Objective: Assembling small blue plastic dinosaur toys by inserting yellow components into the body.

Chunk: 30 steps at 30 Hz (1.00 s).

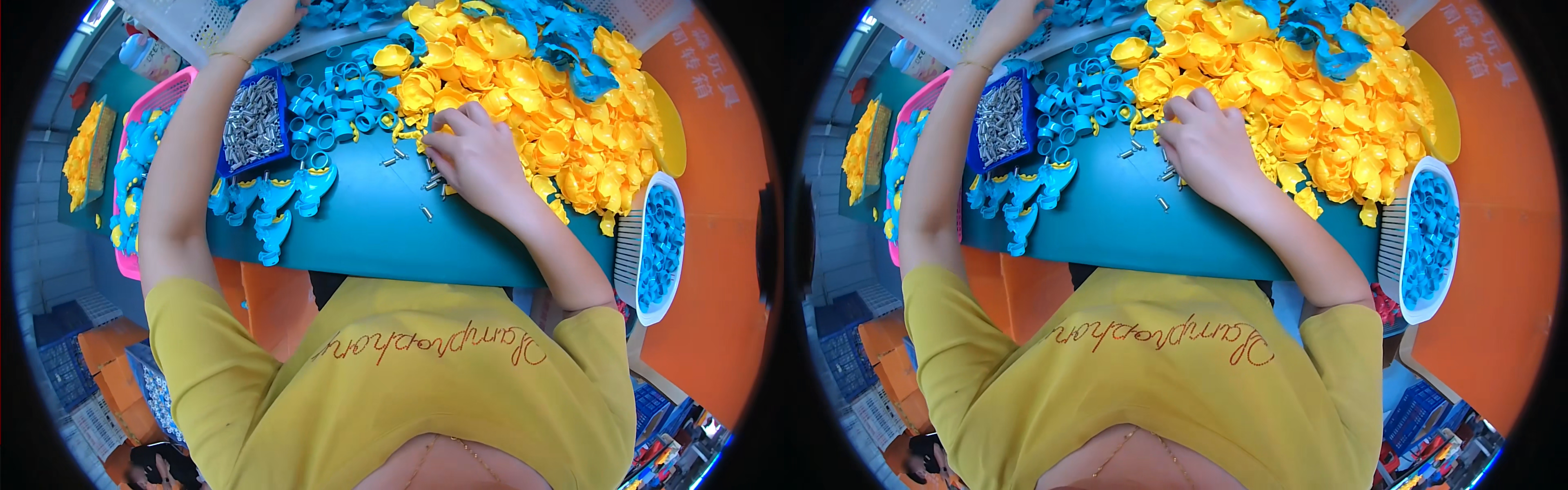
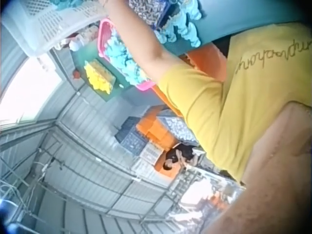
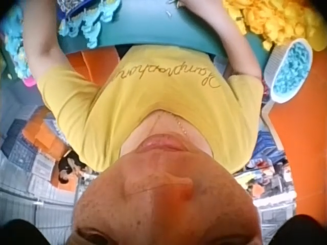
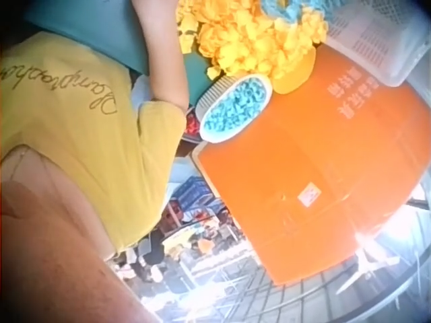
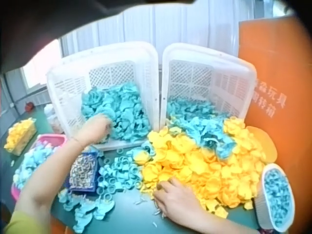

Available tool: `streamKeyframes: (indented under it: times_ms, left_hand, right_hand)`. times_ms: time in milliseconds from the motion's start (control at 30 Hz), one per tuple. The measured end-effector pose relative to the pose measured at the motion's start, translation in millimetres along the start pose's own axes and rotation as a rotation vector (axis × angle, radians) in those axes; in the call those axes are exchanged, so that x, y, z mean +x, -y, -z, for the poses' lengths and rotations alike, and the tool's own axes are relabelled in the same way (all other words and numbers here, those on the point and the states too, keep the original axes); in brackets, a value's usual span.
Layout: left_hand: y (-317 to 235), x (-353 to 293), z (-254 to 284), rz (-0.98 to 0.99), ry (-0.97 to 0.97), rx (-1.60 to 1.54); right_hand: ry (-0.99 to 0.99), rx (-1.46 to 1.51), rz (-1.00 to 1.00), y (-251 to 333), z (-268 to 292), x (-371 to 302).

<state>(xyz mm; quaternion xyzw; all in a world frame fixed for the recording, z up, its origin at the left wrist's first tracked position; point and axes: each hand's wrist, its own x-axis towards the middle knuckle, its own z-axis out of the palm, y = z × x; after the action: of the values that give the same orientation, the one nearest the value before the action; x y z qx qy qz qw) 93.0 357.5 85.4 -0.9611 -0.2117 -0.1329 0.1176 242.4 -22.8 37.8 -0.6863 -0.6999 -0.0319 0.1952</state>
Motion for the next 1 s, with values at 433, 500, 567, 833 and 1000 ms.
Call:
streamKeyframes:
  times_ms: [433, 500, 567, 833, 1000]
  left_hand:
    - [-213, -225, 101, -0.085, -0.096, -0.73]
    - [-240, -255, 69, -0.132, -0.151, -0.695]
    - [-258, -273, 48, -0.099, -0.17, -0.691]
    - [-268, -286, 44, 0.02, -0.169, -0.802]
    - [-265, -294, 36, -0.064, -0.136, -0.761]
  right_hand:
    - [-0.047, 0.469, -0.144, 6, 17, 5]
    - [0.108, 0.819, -0.402, 20, 26, -3]
    - [0.045, 0.84, -0.114, 19, 11, -20]
    - [0.136, 0.983, -0.339, 55, -7, -62]
    - [0.187, 1.327, -0.61, 61, -12, -71]
